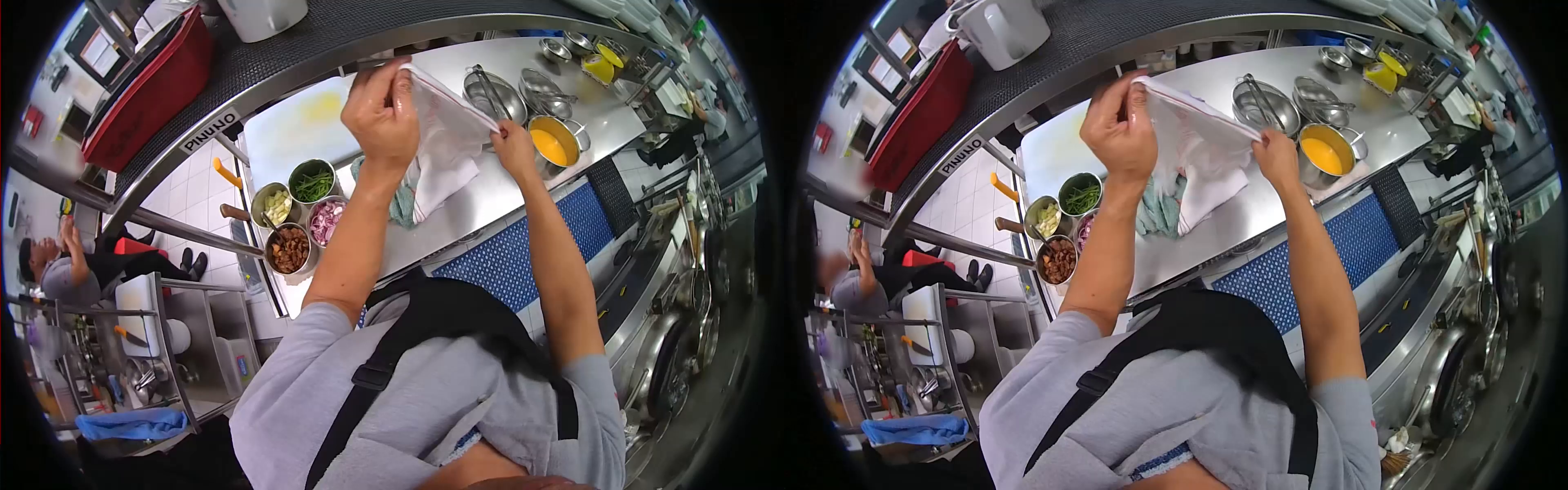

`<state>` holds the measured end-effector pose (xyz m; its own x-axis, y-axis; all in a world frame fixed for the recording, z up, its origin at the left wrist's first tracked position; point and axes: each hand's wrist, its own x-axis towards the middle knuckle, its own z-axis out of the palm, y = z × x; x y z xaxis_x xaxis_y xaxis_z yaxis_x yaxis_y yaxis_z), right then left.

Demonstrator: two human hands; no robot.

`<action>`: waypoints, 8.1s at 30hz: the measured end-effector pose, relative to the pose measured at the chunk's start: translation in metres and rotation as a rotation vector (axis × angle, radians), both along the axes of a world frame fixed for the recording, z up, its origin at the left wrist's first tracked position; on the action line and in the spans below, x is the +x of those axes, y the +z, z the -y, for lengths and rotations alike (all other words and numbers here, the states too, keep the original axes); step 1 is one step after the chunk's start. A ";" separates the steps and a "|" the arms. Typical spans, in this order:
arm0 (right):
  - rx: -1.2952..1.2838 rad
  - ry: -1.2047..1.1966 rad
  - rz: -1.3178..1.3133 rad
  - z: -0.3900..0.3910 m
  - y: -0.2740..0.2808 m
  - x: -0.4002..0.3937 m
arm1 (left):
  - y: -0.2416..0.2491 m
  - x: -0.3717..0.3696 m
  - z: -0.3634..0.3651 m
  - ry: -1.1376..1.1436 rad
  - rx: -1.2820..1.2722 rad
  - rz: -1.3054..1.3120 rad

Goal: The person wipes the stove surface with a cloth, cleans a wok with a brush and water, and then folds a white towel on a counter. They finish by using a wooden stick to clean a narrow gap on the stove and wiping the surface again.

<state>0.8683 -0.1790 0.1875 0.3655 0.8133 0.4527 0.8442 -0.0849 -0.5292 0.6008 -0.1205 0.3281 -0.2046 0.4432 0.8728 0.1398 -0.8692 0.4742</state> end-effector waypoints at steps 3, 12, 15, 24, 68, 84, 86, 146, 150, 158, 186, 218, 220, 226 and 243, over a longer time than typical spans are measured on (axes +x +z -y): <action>-0.005 -0.014 -0.481 -0.013 0.040 0.003 | 0.011 -0.002 0.016 -0.138 -0.120 0.040; 0.495 0.196 -0.196 0.061 0.226 0.036 | 0.095 -0.011 0.066 -0.414 0.152 0.142; 0.554 -0.149 0.196 0.132 0.256 0.031 | 0.133 -0.014 0.064 -0.339 0.237 0.359; 0.292 -0.379 0.047 0.304 0.151 0.109 | 0.179 0.046 0.099 -0.451 0.252 0.279; 0.628 -0.388 -1.011 0.663 0.033 0.354 | -0.032 0.346 0.033 -1.035 -0.743 -0.573; 0.355 -0.418 -0.669 0.502 0.115 0.693 | -0.022 0.635 -0.106 -1.198 -0.771 -0.383; 0.285 -0.423 -0.593 0.481 0.113 0.723 | -0.021 0.647 -0.113 -1.336 -0.848 -0.440; -0.427 0.330 0.420 0.019 -0.142 1.148 | -0.289 0.847 0.058 0.460 -0.838 -1.170; -0.421 0.481 0.179 0.067 -0.136 1.164 | -0.275 0.823 0.072 0.477 -0.747 -1.080; -0.270 0.489 0.187 0.078 -0.142 1.169 | -0.285 0.800 0.068 0.408 -0.711 -1.000; -0.544 0.372 0.201 0.002 -0.131 1.196 | -0.279 0.807 0.026 0.584 -0.914 -1.162; -0.340 0.305 0.315 -0.015 -0.124 1.171 | -0.274 0.803 -0.015 0.487 -0.715 -1.126; -0.353 0.299 0.321 -0.011 -0.124 1.172 | -0.274 0.803 -0.013 0.500 -0.707 -1.128; -0.309 0.353 0.312 -0.001 -0.125 1.178 | -0.275 0.799 -0.005 0.470 -0.649 -1.106; -0.284 0.363 0.377 0.007 -0.119 1.173 | -0.275 0.805 0.016 0.519 -0.700 -1.130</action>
<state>2.0412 -0.1862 0.0680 -0.1024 0.9644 0.2438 0.9711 0.1501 -0.1858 1.4062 -0.1364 0.0533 0.1722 0.9351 0.3098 0.9501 -0.2408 0.1986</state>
